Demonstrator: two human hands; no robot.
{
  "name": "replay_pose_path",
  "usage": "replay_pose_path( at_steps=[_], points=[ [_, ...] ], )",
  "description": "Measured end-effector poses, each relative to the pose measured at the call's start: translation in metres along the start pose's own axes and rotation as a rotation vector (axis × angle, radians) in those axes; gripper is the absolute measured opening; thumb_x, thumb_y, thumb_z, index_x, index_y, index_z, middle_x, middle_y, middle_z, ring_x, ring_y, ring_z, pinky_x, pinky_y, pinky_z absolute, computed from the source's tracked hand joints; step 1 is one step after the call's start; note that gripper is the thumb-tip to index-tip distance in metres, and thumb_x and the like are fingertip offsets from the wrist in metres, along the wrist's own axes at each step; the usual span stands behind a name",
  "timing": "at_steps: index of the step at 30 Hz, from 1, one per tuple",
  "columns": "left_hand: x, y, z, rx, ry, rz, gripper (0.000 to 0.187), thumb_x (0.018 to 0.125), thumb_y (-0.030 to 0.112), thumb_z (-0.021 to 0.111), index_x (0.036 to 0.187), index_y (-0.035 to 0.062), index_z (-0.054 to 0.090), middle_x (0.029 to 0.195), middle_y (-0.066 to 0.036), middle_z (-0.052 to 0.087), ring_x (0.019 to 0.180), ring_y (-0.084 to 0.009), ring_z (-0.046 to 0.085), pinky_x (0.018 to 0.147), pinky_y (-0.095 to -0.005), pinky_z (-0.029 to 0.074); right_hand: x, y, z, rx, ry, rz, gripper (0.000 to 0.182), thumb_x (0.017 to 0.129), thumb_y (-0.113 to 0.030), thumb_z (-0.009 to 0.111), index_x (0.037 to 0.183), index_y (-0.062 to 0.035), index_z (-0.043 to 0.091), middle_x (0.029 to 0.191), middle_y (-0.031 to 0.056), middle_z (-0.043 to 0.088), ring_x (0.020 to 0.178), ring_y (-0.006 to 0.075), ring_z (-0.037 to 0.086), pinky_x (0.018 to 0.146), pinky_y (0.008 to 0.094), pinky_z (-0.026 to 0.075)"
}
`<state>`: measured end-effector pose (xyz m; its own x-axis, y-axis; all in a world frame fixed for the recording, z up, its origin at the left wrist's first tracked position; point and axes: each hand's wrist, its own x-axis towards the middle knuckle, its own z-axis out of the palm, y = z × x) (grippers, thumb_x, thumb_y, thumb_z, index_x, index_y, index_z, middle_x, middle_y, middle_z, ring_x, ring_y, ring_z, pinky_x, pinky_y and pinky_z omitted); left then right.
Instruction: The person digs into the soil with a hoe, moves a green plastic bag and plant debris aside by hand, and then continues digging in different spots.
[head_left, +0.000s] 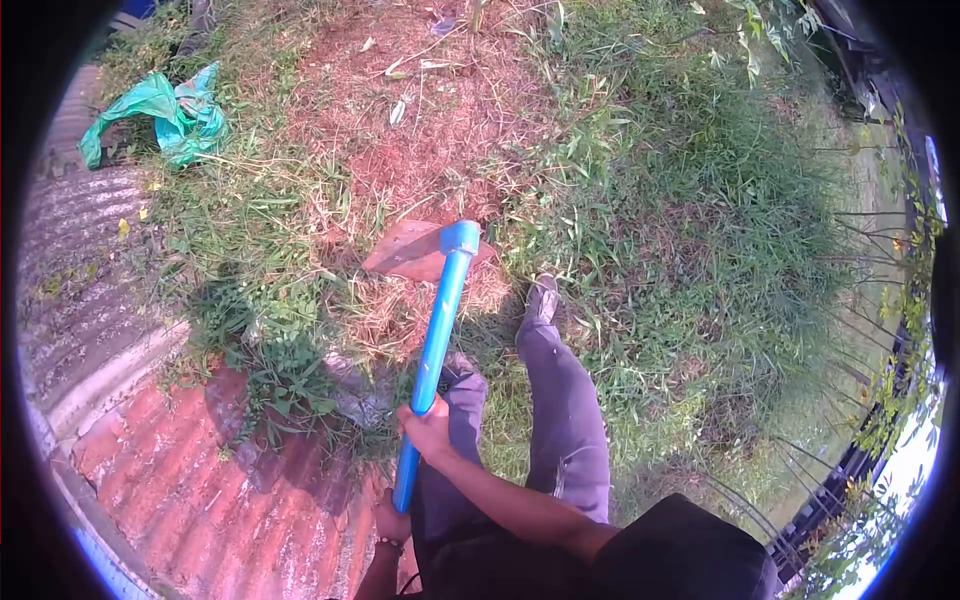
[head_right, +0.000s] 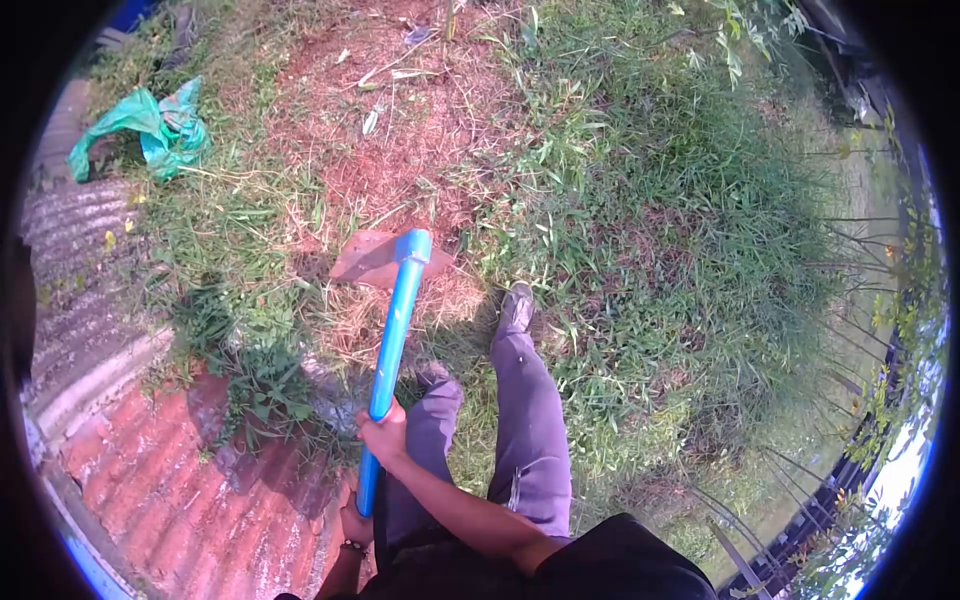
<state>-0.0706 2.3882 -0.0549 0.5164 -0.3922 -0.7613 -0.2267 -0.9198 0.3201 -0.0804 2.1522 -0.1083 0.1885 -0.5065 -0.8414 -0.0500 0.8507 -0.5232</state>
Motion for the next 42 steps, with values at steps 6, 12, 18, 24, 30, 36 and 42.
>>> replay_pose_path(
  at_steps=[6, 12, 18, 24, 30, 36, 42],
  points=[
    [0.077, 0.186, 0.0, 0.244, -0.069, 0.179, 0.031, 0.071, 0.018, 0.065, 0.098, 0.0062, 0.055, 0.073, -0.022, 0.064, 0.07, -0.0421, 0.064, 0.066, -0.0539, 0.051, 0.091, -0.135, -0.093, 0.351, 0.101, -0.052, 0.01, 0.08, -0.003, 0.062, 0.077, -0.0008, 0.052, 0.071, 0.012, 0.059, 0.062, 0.0232, 0.064, 0.052, 0.0339, 0.054],
    [0.104, 0.294, 0.066, 0.172, -0.209, 0.159, 0.027, 0.07, 0.021, 0.066, 0.092, 0.0057, 0.059, 0.077, -0.021, 0.066, 0.073, -0.0416, 0.065, 0.071, -0.0508, 0.053, 0.182, -0.189, -0.191, 0.184, 0.256, 0.232, 0.011, 0.079, -0.001, 0.059, 0.076, -0.0051, 0.05, 0.06, 0.0058, 0.048, 0.047, 0.018, 0.049, 0.045, 0.0336, 0.047],
    [0.175, 0.397, 0.135, -0.205, -0.046, 0.257, 0.031, 0.074, 0.027, 0.069, 0.095, 0.0055, 0.062, 0.074, -0.02, 0.065, 0.073, -0.0403, 0.064, 0.067, -0.049, 0.053, 0.246, -0.321, -0.191, -0.077, 0.153, -0.16, 0.016, 0.075, 0.0, 0.062, 0.08, -0.0043, 0.047, 0.061, 0.0053, 0.05, 0.046, 0.0165, 0.051, 0.041, 0.0315, 0.046],
    [0.336, 0.579, 0.142, -0.677, 0.201, 0.487, 0.029, 0.076, 0.025, 0.072, 0.098, 0.0101, 0.061, 0.074, -0.015, 0.066, 0.067, -0.0355, 0.065, 0.062, -0.0431, 0.052, 0.294, -0.52, -0.103, -0.399, 0.04, -0.915, 0.018, 0.075, -0.001, 0.064, 0.08, -0.0024, 0.047, 0.057, 0.0046, 0.053, 0.043, 0.0137, 0.053, 0.04, 0.028, 0.043],
    [0.361, 0.501, 0.235, -1.01, 0.025, 0.257, 0.03, 0.071, 0.021, 0.076, 0.093, 0.0048, 0.064, 0.07, -0.013, 0.066, 0.059, -0.0261, 0.064, 0.057, -0.0377, 0.049, 0.387, -0.406, -0.109, -0.803, 0.207, -0.841, 0.018, 0.07, -0.009, 0.063, 0.074, -0.0006, 0.049, 0.063, 0.0137, 0.057, 0.053, 0.0242, 0.059, 0.057, 0.04, 0.049],
    [0.142, 0.408, 0.317, -0.907, 0.216, -0.343, 0.021, 0.067, 0.014, 0.073, 0.079, 0.0031, 0.06, 0.057, -0.002, 0.05, 0.053, -0.0148, 0.053, 0.051, -0.0328, 0.044, 0.316, -0.196, -0.205, -1.238, 0.103, -0.107, 0.033, 0.07, -0.022, 0.067, 0.09, 0.0031, 0.06, 0.088, 0.0274, 0.066, 0.085, 0.0427, 0.066, 0.077, 0.0489, 0.052],
    [0.229, 0.397, 0.271, -0.819, 0.233, -0.023, 0.028, 0.068, 0.013, 0.075, 0.092, 0.0021, 0.066, 0.074, -0.014, 0.067, 0.071, -0.0275, 0.068, 0.065, -0.0386, 0.052, 0.292, -0.275, -0.133, -0.737, -0.013, -0.527, 0.014, 0.07, -0.006, 0.062, 0.072, -0.0018, 0.049, 0.056, 0.0043, 0.05, 0.047, 0.013, 0.049, 0.045, 0.0334, 0.043]
  ],
)
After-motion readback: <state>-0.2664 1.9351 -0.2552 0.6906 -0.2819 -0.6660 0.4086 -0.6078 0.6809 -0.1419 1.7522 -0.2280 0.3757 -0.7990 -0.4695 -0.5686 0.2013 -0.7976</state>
